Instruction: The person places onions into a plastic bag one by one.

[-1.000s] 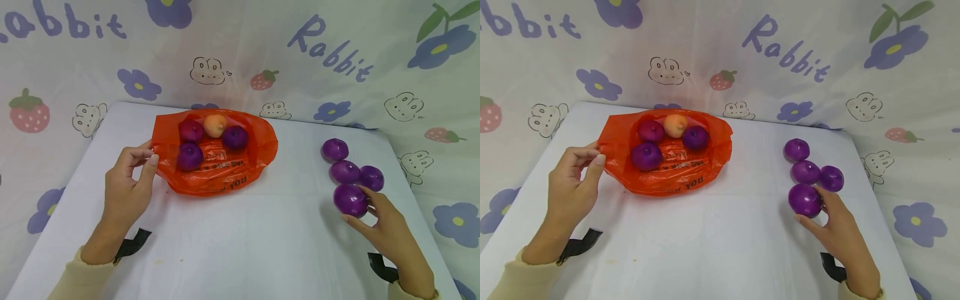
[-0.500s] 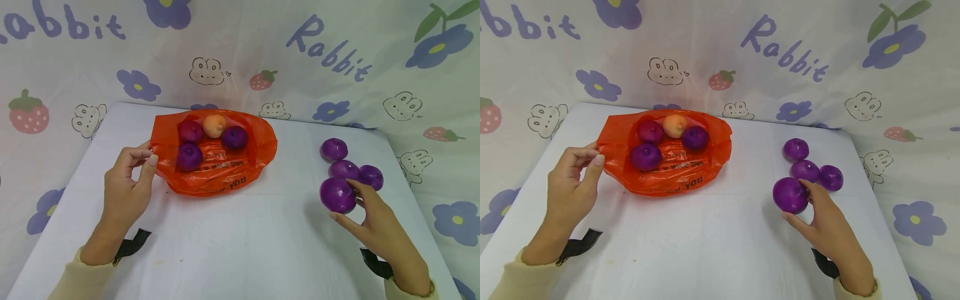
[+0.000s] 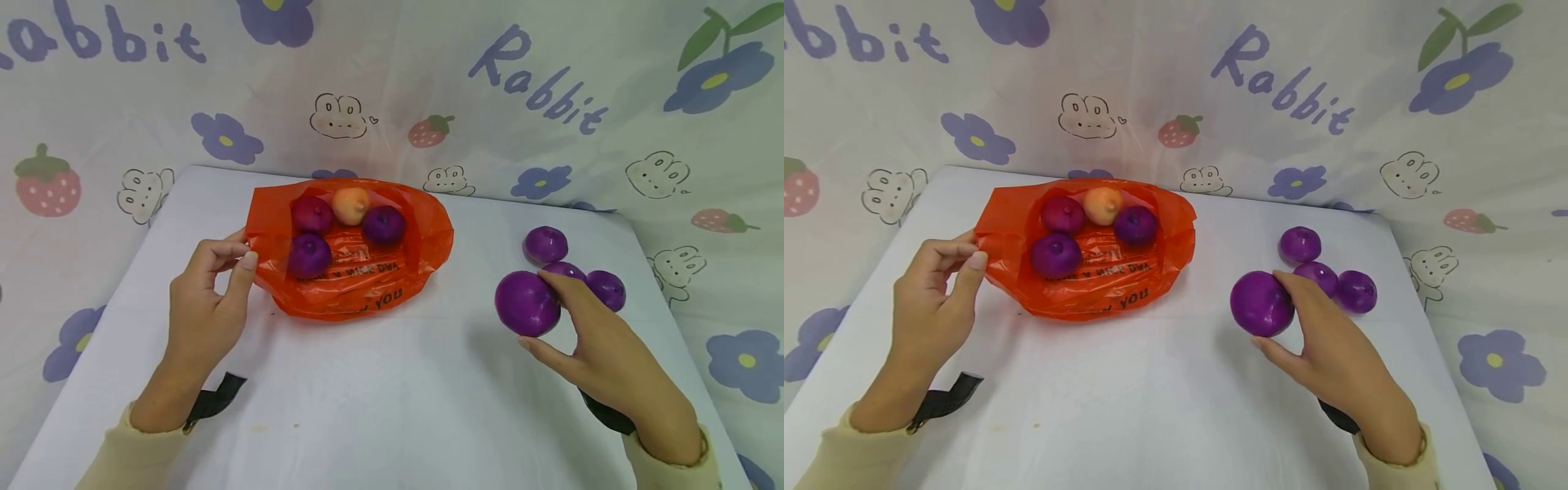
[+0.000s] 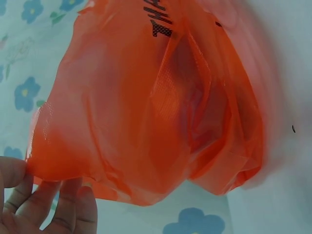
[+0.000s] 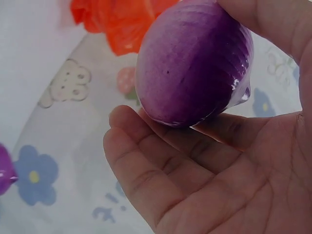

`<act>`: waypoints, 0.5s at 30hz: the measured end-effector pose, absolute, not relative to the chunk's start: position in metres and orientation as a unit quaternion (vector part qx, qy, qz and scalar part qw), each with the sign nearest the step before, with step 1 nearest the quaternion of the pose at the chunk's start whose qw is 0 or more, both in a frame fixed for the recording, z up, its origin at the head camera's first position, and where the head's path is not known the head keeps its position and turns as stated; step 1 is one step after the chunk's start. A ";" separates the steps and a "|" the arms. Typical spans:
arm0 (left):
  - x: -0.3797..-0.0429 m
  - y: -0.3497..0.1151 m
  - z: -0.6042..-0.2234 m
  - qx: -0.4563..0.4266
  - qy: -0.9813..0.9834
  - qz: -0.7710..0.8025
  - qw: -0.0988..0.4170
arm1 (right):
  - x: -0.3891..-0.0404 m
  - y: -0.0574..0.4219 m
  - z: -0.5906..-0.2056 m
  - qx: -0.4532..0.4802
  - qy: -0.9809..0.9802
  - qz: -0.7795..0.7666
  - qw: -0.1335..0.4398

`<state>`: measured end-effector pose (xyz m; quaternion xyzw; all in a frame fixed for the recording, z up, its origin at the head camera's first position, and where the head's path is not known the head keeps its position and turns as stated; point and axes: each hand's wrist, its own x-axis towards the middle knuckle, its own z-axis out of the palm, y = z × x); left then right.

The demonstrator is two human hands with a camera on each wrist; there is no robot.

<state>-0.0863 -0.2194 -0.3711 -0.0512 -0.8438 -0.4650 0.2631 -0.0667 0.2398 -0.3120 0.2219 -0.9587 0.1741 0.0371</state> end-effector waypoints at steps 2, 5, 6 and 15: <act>-0.086 -0.220 -0.371 -0.049 -0.844 -0.465 0.262 | -0.070 0.234 -0.307 0.230 -0.958 0.170 0.034; -0.086 -0.220 -0.371 -0.049 -0.844 -0.467 0.261 | -0.074 0.228 -0.302 0.243 -0.956 0.162 0.035; -0.086 -0.220 -0.371 -0.050 -0.844 -0.467 0.261 | -0.075 0.226 -0.301 0.247 -0.955 0.159 0.036; -0.087 -0.221 -0.373 -0.058 -0.840 -0.471 0.264 | -0.087 0.208 -0.289 0.280 -0.945 0.161 0.043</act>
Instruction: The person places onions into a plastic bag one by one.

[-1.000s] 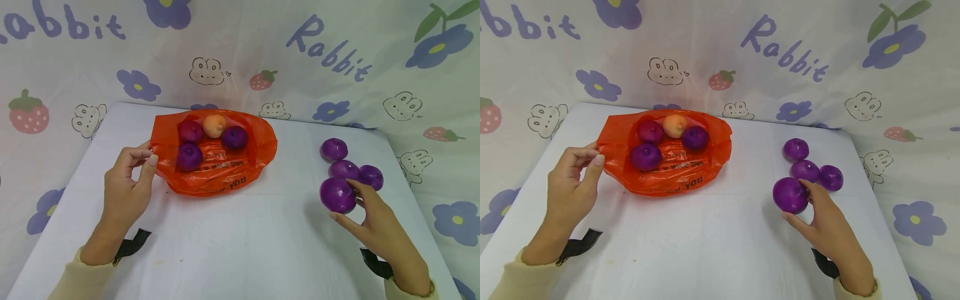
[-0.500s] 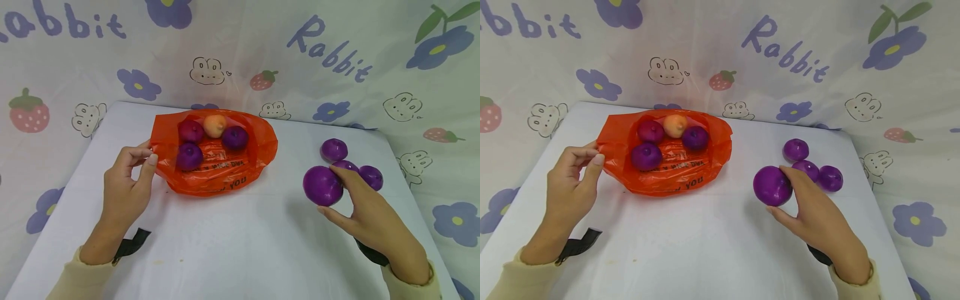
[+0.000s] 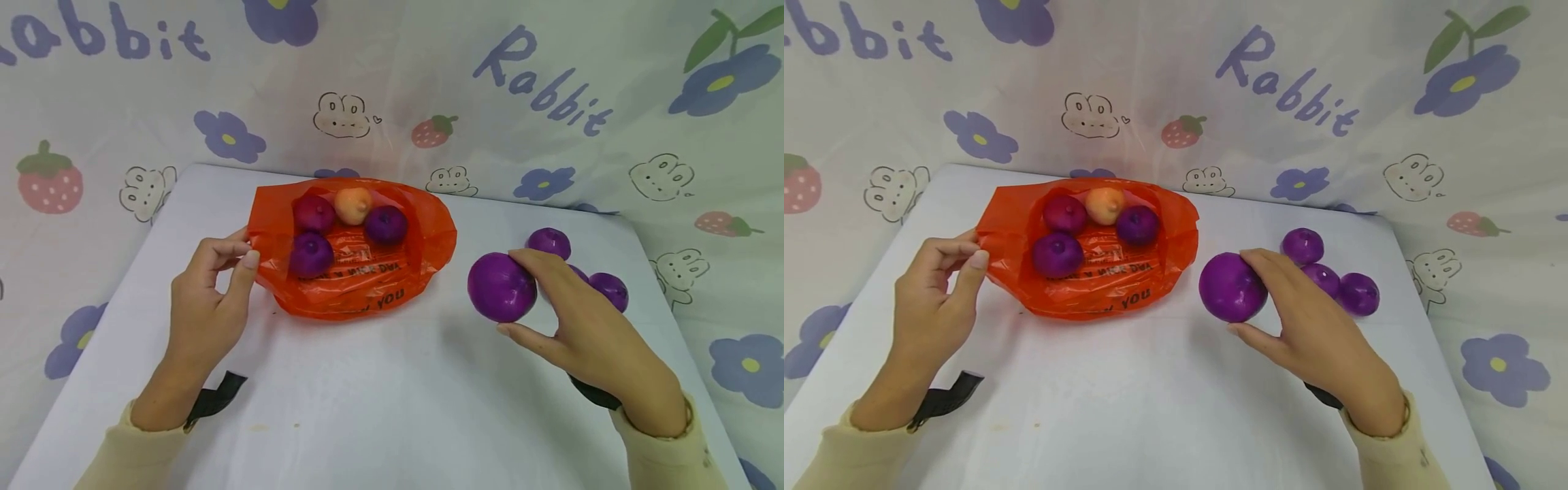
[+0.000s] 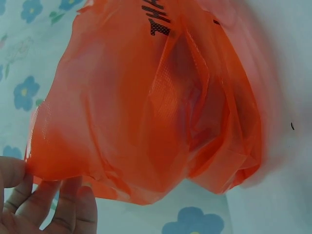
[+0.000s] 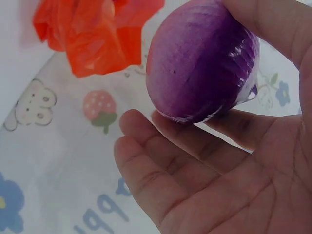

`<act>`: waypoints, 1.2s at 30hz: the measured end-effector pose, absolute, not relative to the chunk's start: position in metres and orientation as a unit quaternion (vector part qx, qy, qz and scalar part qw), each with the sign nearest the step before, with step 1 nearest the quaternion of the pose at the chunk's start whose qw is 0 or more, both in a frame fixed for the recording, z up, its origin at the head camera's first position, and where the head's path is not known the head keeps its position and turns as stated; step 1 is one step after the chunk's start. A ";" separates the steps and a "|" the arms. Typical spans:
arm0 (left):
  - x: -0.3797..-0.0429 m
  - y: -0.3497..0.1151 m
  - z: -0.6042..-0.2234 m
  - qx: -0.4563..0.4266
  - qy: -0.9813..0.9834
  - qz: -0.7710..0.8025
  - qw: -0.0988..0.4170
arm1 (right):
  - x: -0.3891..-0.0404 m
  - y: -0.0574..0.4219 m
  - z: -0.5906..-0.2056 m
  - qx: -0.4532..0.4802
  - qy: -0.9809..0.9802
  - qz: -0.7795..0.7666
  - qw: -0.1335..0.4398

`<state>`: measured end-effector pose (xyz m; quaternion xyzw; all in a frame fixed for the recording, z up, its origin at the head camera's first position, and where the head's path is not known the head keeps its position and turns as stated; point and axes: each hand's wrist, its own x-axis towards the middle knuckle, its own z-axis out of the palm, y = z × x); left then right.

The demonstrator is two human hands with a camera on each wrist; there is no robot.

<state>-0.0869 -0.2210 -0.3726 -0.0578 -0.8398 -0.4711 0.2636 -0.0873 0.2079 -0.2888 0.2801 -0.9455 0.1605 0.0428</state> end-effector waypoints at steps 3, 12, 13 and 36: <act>-0.087 -0.221 -0.373 -0.060 -0.840 -0.471 0.263 | -0.092 0.200 -0.285 0.282 -0.945 0.164 0.027; -0.086 -0.221 -0.372 -0.059 -0.839 -0.472 0.264 | -0.108 0.174 -0.276 0.330 -0.931 0.154 0.012; -0.086 -0.221 -0.372 -0.058 -0.840 -0.471 0.263 | -0.110 0.171 -0.275 0.338 -0.929 0.153 0.013; -0.086 -0.218 -0.371 -0.056 -0.844 -0.463 0.264 | -0.153 0.086 -0.291 0.390 -0.901 0.190 -0.022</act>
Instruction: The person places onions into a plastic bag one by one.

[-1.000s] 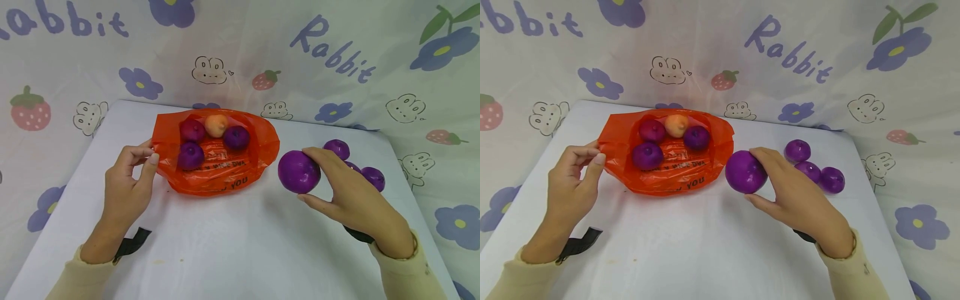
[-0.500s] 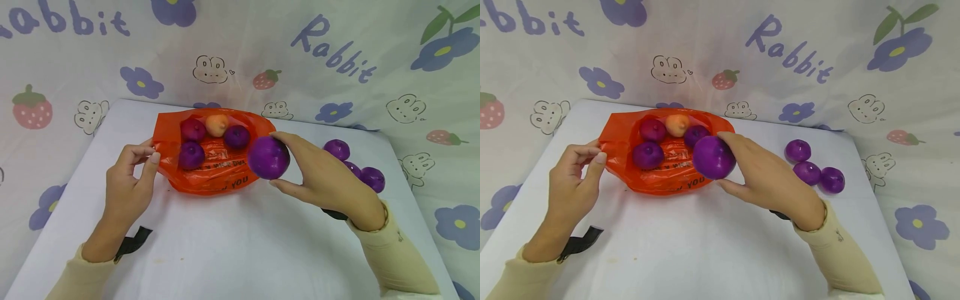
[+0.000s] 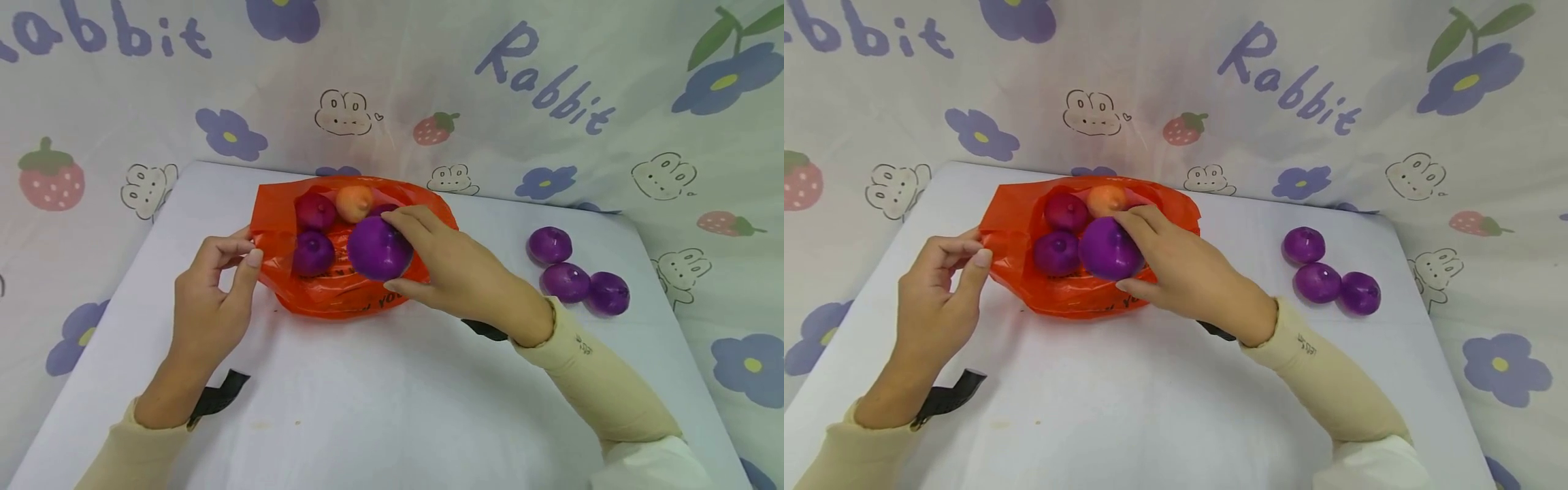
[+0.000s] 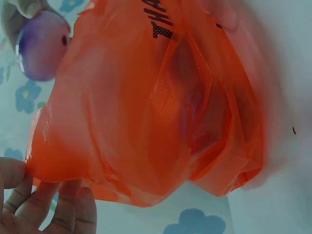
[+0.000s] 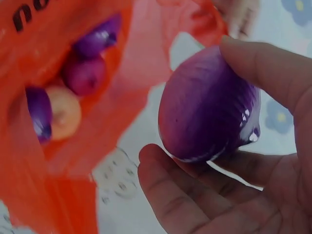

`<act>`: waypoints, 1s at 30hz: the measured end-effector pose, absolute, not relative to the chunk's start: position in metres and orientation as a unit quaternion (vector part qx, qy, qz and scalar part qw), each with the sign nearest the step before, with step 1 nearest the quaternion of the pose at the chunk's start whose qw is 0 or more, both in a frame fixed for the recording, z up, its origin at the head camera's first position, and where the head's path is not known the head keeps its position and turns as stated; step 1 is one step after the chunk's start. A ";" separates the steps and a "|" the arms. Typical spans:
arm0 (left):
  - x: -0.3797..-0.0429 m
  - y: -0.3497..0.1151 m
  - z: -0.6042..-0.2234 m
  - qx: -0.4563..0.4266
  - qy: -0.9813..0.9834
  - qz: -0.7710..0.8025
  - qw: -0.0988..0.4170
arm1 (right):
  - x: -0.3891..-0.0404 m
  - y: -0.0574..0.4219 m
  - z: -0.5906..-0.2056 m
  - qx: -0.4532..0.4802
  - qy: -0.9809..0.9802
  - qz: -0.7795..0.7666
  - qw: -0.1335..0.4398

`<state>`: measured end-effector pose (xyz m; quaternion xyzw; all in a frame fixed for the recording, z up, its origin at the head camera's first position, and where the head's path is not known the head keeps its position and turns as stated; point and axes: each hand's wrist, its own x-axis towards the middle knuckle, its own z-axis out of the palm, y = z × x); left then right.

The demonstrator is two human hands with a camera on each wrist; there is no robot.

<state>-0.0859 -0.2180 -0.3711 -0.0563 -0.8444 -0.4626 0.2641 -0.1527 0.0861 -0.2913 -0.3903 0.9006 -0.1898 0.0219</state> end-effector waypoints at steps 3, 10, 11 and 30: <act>-0.086 -0.218 -0.371 -0.057 -0.844 -0.463 0.265 | -0.159 0.075 -0.301 -0.395 0.898 -0.190 0.027; -0.086 -0.219 -0.372 -0.056 -0.844 -0.465 0.262 | -0.173 0.057 -0.320 -0.412 0.886 -0.207 0.039; -0.086 -0.219 -0.372 -0.057 -0.843 -0.465 0.263 | -0.175 0.055 -0.323 -0.412 0.887 -0.205 0.042; -0.088 -0.219 -0.374 -0.063 -0.840 -0.470 0.265 | -0.206 0.029 -0.364 -0.327 0.929 -0.130 0.112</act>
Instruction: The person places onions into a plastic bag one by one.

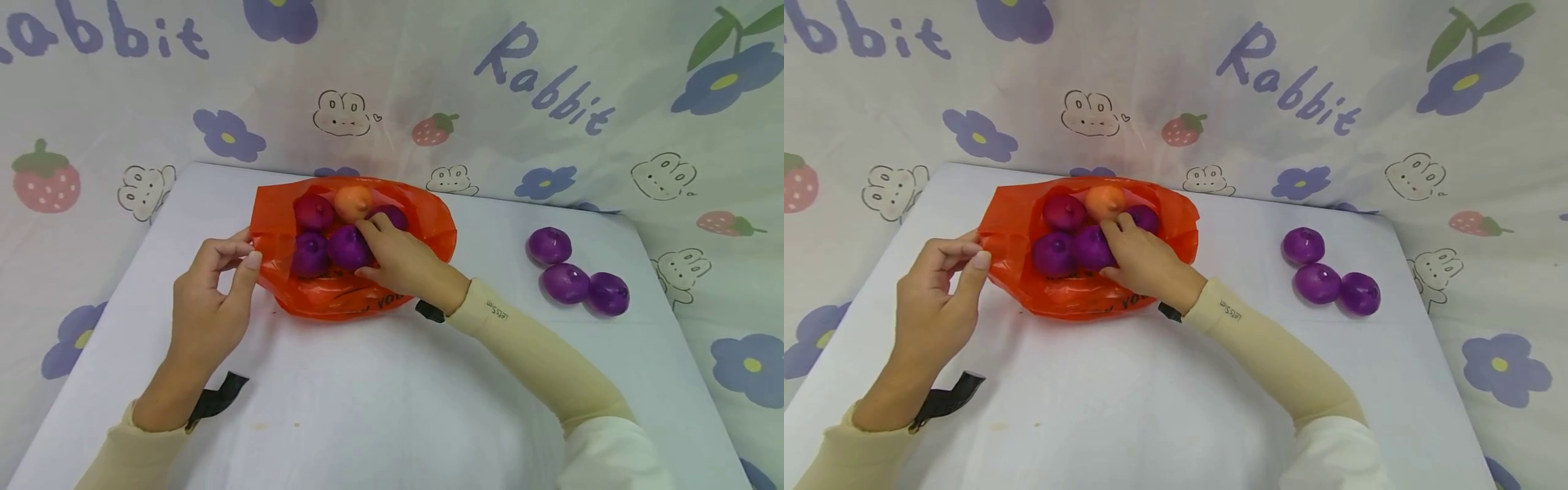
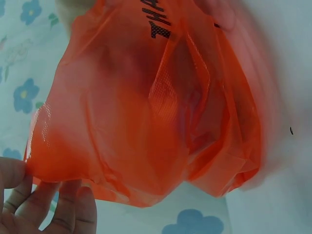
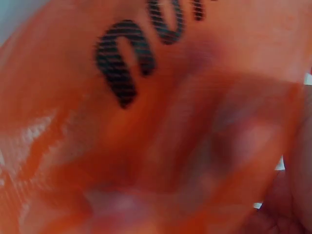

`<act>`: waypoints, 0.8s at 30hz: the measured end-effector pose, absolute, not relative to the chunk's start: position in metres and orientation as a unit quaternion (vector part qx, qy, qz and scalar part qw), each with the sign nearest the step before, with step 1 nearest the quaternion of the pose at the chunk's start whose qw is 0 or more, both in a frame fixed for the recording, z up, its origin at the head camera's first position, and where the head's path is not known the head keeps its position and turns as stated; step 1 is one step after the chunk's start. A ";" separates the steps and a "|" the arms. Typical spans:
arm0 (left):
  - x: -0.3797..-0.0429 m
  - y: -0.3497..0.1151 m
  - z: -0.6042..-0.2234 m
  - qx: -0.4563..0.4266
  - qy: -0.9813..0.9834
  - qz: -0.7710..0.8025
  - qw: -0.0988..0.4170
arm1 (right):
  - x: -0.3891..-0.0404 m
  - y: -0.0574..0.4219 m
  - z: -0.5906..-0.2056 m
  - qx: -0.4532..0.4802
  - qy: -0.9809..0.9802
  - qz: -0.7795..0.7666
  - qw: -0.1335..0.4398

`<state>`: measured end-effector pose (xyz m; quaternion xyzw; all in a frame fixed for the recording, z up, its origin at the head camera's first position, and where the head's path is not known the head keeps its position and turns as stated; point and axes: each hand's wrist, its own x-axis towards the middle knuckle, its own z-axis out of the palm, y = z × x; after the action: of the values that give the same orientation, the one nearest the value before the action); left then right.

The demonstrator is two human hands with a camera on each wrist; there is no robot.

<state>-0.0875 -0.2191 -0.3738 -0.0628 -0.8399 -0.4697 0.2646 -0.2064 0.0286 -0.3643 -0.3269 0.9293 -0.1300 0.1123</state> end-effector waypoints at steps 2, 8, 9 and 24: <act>-0.088 -0.219 -0.374 -0.062 -0.840 -0.470 0.264 | -0.209 0.027 -0.368 -0.326 0.930 -0.125 0.112; -0.088 -0.219 -0.374 -0.064 -0.839 -0.468 0.269 | -0.214 0.026 -0.375 -0.326 0.932 -0.120 0.108; -0.088 -0.220 -0.374 -0.065 -0.839 -0.467 0.271 | -0.215 0.026 -0.376 -0.327 0.931 -0.120 0.107; -0.088 -0.219 -0.374 -0.063 -0.835 -0.475 0.269 | -0.220 0.021 -0.396 -0.306 0.942 -0.104 0.089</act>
<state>-0.0881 -0.2190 -0.3737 -0.0632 -0.8353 -0.4754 0.2687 -0.2202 0.0213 -0.3957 -0.3065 0.9420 -0.1043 0.0890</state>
